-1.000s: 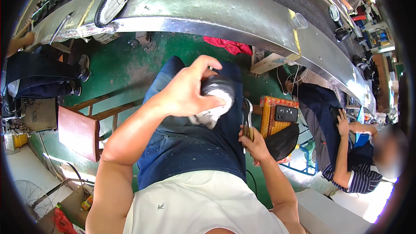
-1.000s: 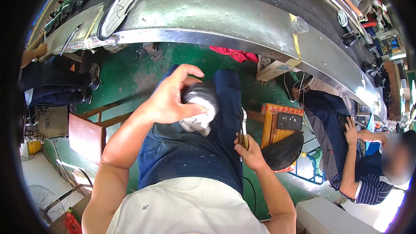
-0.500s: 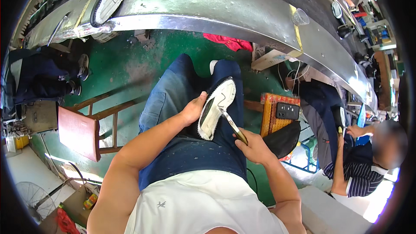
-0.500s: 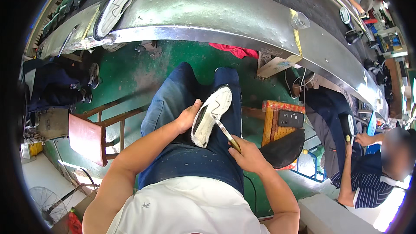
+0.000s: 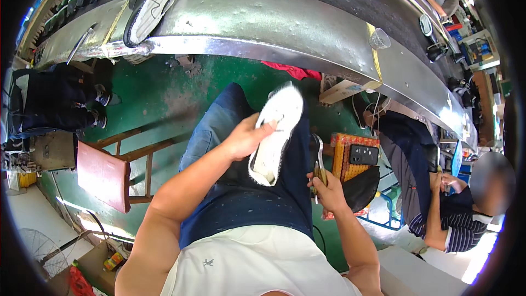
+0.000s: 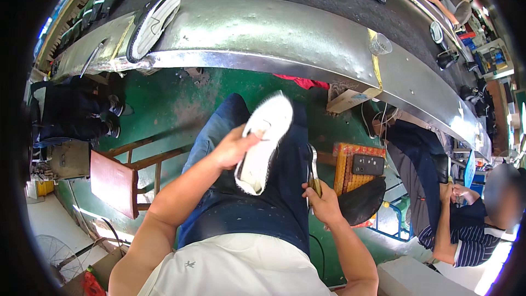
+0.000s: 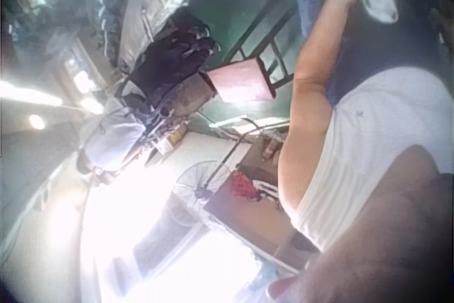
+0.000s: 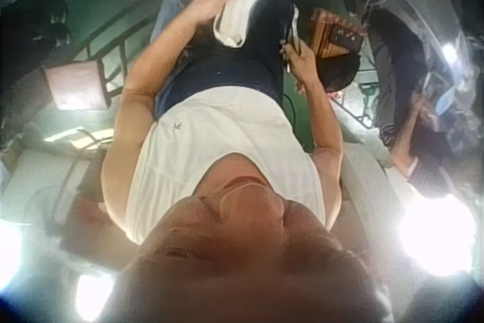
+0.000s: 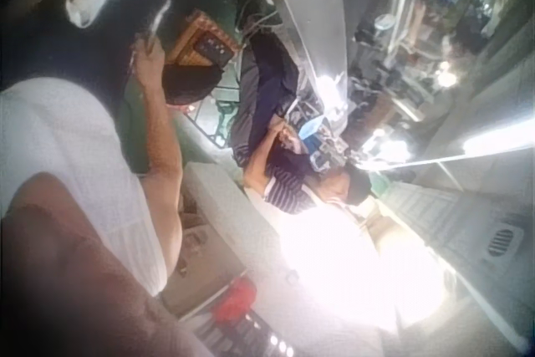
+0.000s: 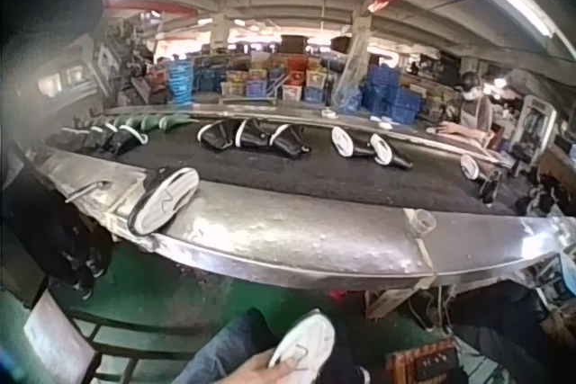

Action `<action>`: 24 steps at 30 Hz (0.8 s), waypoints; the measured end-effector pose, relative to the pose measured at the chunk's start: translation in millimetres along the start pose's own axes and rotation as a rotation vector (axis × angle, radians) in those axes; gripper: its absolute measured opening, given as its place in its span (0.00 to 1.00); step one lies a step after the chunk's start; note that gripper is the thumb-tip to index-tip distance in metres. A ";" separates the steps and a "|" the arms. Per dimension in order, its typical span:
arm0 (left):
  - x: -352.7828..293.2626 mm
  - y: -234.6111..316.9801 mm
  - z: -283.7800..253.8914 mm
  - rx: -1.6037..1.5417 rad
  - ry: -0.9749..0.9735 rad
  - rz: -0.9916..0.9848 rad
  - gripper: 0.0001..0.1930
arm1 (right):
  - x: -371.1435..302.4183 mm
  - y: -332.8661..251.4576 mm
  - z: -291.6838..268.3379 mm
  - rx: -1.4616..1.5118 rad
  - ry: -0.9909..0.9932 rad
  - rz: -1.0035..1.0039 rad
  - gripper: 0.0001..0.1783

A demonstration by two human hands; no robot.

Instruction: The recorder is performing lasting and finishing operations on shoes at an assembly line, using pliers and a hammer.

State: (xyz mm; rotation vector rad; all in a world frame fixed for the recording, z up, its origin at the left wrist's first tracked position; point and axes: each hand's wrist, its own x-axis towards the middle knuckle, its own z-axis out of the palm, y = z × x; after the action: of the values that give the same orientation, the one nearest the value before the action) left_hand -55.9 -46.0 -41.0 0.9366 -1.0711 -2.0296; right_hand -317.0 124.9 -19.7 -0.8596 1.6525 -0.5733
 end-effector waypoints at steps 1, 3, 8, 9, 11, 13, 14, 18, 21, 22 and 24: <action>-6.8 34.8 4.6 0.015 0.004 0.010 0.34 | 0.1 2.3 -1.5 0.003 0.014 -0.016 0.13; -10.9 105.1 5.4 -0.168 0.045 0.088 0.33 | 2.6 1.4 -0.7 0.011 0.001 -0.034 0.13; 54.8 256.2 -86.9 0.222 0.081 0.359 0.42 | 6.5 -9.3 4.2 -0.053 -0.058 -0.152 0.12; 67.6 275.5 -99.9 0.350 0.208 0.323 0.45 | 9.6 -8.3 6.5 -0.076 -0.072 -0.166 0.13; 78.4 286.4 -77.8 0.695 0.361 0.221 0.51 | 17.0 -6.7 11.0 -0.062 -0.092 -0.148 0.13; 115.0 271.4 -70.4 1.064 0.342 0.103 0.54 | 22.3 -10.5 19.0 -0.066 -0.136 -0.140 0.14; 131.9 256.2 -53.6 1.220 0.438 0.143 0.60 | 24.3 -12.8 22.1 -0.064 -0.141 -0.146 0.14; 163.9 249.2 -16.5 1.502 0.503 -0.025 0.58 | 29.4 -30.7 25.5 -0.195 -0.139 -0.289 0.16; 185.2 275.9 -18.5 1.659 0.342 -0.151 0.56 | 34.4 -50.7 24.7 -0.181 -0.127 -0.341 0.16; 190.1 283.6 -19.5 1.768 0.175 -0.248 0.55 | 36.5 -55.8 23.0 -0.174 -0.122 -0.354 0.16; 195.2 280.8 -23.2 1.759 0.137 -0.241 0.54 | 42.3 -65.6 21.1 -0.162 -0.115 -0.377 0.16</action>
State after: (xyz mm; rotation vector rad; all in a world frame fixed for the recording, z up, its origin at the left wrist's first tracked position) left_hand -81.5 -338.3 136.4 1.9307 -2.7195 -0.6377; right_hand -285.3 52.8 -1.5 -1.3145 1.4539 -0.6384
